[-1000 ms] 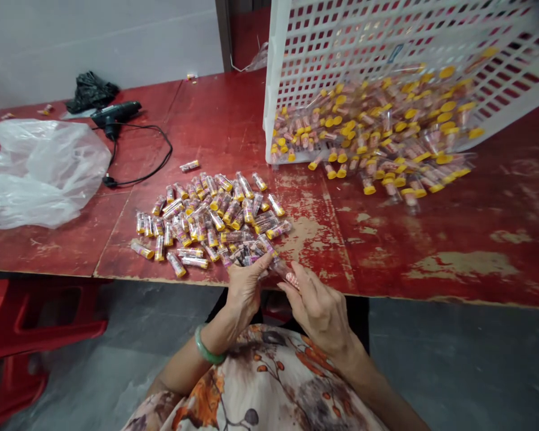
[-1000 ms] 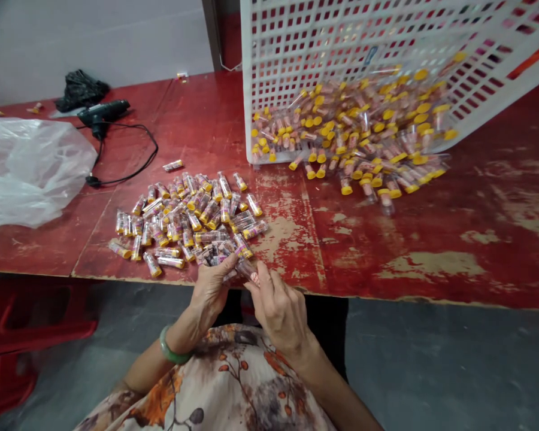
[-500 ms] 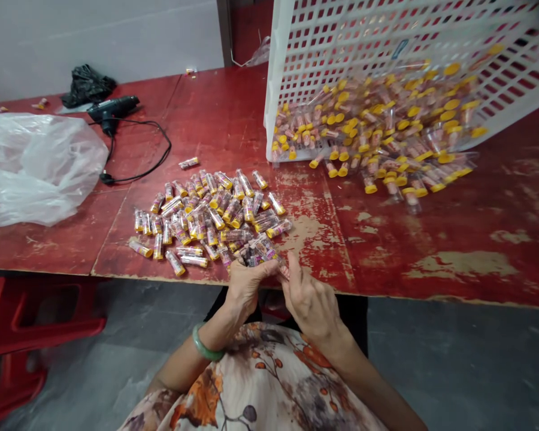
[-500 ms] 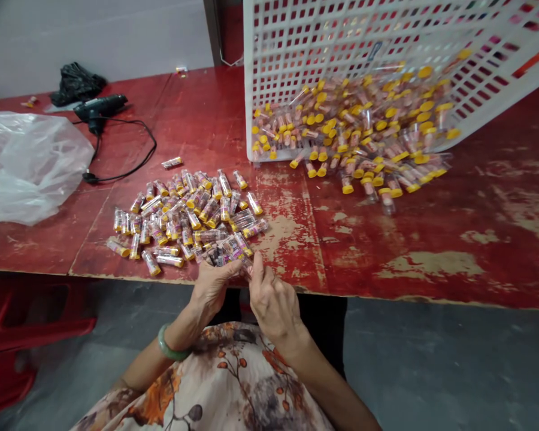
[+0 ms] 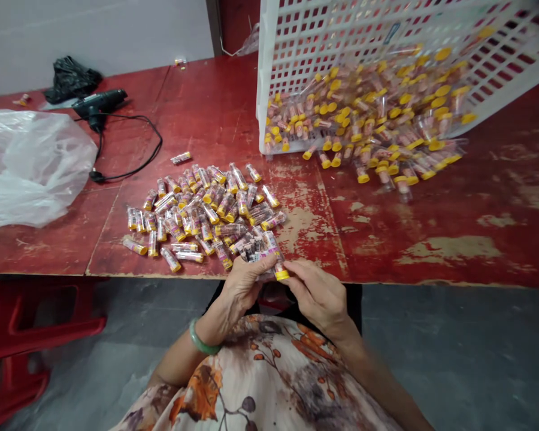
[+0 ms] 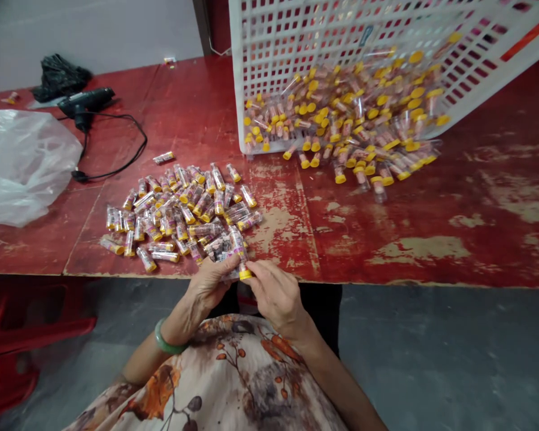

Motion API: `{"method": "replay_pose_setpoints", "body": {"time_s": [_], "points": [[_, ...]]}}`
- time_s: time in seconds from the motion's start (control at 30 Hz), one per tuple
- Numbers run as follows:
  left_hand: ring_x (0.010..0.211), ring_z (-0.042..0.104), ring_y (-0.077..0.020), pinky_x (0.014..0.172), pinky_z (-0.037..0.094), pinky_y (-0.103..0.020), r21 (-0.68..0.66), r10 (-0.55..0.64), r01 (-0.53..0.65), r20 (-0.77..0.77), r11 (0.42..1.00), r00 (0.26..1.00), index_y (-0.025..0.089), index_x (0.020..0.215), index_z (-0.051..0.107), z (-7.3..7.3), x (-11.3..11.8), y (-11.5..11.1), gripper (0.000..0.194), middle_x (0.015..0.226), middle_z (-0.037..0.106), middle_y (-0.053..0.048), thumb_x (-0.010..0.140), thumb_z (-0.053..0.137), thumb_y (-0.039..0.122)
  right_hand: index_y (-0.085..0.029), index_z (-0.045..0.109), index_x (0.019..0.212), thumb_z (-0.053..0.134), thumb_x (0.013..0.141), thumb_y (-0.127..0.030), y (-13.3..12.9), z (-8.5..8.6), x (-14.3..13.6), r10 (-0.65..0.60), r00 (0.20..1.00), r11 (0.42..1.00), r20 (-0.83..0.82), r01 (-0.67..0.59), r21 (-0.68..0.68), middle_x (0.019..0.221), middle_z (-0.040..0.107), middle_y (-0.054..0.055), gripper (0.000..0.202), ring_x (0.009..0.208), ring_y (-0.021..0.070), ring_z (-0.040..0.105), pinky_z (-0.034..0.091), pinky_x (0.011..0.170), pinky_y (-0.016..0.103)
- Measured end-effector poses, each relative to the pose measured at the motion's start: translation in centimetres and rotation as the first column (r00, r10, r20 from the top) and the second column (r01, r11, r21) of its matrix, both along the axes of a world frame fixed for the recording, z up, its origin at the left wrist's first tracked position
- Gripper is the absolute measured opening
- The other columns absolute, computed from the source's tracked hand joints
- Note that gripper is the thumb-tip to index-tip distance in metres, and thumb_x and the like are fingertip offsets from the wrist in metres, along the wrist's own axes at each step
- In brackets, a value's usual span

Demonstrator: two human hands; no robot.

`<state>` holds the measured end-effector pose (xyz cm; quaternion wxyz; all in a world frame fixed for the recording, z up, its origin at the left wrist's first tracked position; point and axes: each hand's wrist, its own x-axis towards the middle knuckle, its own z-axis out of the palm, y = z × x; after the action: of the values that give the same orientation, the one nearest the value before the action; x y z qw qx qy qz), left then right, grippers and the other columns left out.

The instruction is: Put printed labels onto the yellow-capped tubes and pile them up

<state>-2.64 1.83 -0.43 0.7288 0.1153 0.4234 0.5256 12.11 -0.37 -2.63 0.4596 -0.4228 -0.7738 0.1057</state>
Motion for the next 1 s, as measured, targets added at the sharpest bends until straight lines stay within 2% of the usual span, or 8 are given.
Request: {"method": "replay_pose_setpoints", "body": {"time_s": [0.07, 0.17, 0.23, 0.33, 0.43, 0.63, 0.77, 1.0], "points": [[0.059, 0.060, -0.0104, 0.060, 0.050, -0.023, -0.003, 0.009, -0.009, -0.003, 1.000, 1.000, 0.014, 0.084, 0.068, 0.0, 0.2, -0.3, 0.033, 0.070, 0.068, 0.000, 0.055, 0.084, 0.016, -0.016, 0.057, 0.119, 0.059, 0.082, -0.007, -0.1, -0.6, -0.3, -0.028, 0.996, 0.990, 0.081, 0.017, 0.138, 0.093, 0.070, 0.009, 0.038, 0.086, 0.0178, 0.067, 0.055, 0.075, 0.027], [0.064, 0.062, -0.0113, 0.066, 0.051, -0.025, -0.005, 0.024, -0.024, -0.014, 1.000, 1.000, 0.014, 0.086, 0.069, -0.1, 0.3, -0.6, 0.037, 0.078, 0.070, 0.000, 0.053, 0.085, 0.016, -0.016, 0.057, 0.121, 0.062, 0.080, -0.006, -0.2, -1.3, -0.3, -0.055, 0.993, 0.975, 0.102, 0.032, 0.219, 0.092, 0.070, 0.009, 0.043, 0.084, 0.0178, 0.068, 0.056, 0.075, 0.028], [0.066, 0.063, -0.0128, 0.069, 0.052, -0.027, -0.012, 0.022, -0.023, -0.023, 1.000, 0.999, 0.014, 0.085, 0.069, -0.2, 0.3, -0.8, 0.038, 0.079, 0.070, -0.002, 0.051, 0.086, 0.017, -0.017, 0.061, 0.115, 0.063, 0.079, -0.006, -0.2, -1.2, -0.2, -0.066, 0.997, 0.980, 0.040, 0.057, 0.189, 0.089, 0.071, 0.008, 0.037, 0.081, 0.0170, 0.068, 0.056, 0.073, 0.027], [0.067, 0.064, -0.0136, 0.069, 0.052, -0.027, -0.012, -0.002, 0.002, -0.028, 1.000, 1.000, 0.013, 0.086, 0.070, -0.1, 0.3, -0.9, 0.040, 0.080, 0.071, -0.003, 0.050, 0.087, 0.018, -0.019, 0.065, 0.105, 0.062, 0.080, -0.006, 0.1, -0.4, 0.1, -0.009, 0.994, 1.000, -0.107, 0.011, 0.024, 0.087, 0.070, 0.005, 0.029, 0.078, 0.0149, 0.067, 0.056, 0.072, 0.025], [0.067, 0.065, -0.0143, 0.068, 0.052, -0.027, -0.007, -0.059, 0.059, -0.020, 0.998, 0.998, 0.013, 0.087, 0.070, 0.0, 0.2, -1.0, 0.038, 0.081, 0.071, -0.004, 0.052, 0.086, 0.019, -0.020, 0.065, 0.105, 0.059, 0.080, -0.005, 0.2, 0.5, 0.2, 0.004, 0.984, 0.999, -0.177, -0.013, -0.050, 0.090, 0.069, 0.005, 0.029, 0.081, 0.0151, 0.067, 0.056, 0.073, 0.027], [0.063, 0.064, -0.0162, 0.065, 0.054, -0.030, -0.044, -0.124, 0.122, -0.044, 0.991, 0.991, 0.012, 0.078, 0.070, 0.0, 0.5, -1.4, 0.034, 0.075, 0.070, -0.005, 0.051, 0.087, 0.024, -0.020, 0.067, 0.101, 0.056, 0.081, -0.008, -0.2, 1.0, -0.5, -0.070, 0.974, 0.998, -0.214, 0.068, -0.020, 0.092, 0.069, 0.007, 0.026, 0.080, 0.0169, 0.067, 0.058, 0.069, 0.030], [0.065, 0.065, -0.0158, 0.065, 0.054, -0.029, -0.035, -0.099, 0.097, -0.051, 0.995, 0.994, 0.013, 0.081, 0.071, 0.0, 0.7, -1.5, 0.035, 0.081, 0.071, -0.006, 0.052, 0.087, 0.024, -0.021, 0.069, 0.097, 0.057, 0.081, -0.009, -0.2, 0.3, -0.9, -0.122, 0.977, 0.991, -0.175, 0.131, 0.036, 0.090, 0.071, 0.007, 0.023, 0.077, 0.0169, 0.069, 0.059, 0.067, 0.029], [0.066, 0.064, -0.0134, 0.064, 0.052, -0.025, -0.034, -0.091, 0.090, -0.025, 0.995, 0.996, 0.012, 0.081, 0.072, -0.1, 1.0, -1.8, 0.033, 0.079, 0.071, -0.004, 0.052, 0.086, 0.020, -0.021, 0.067, 0.090, 0.058, 0.080, -0.007, -0.2, -0.6, -1.2, -0.230, 0.970, 0.952, -0.083, 0.242, 0.187, 0.083, 0.072, 0.006, 0.020, 0.074, 0.0172, 0.070, 0.058, 0.062, 0.027]]}}
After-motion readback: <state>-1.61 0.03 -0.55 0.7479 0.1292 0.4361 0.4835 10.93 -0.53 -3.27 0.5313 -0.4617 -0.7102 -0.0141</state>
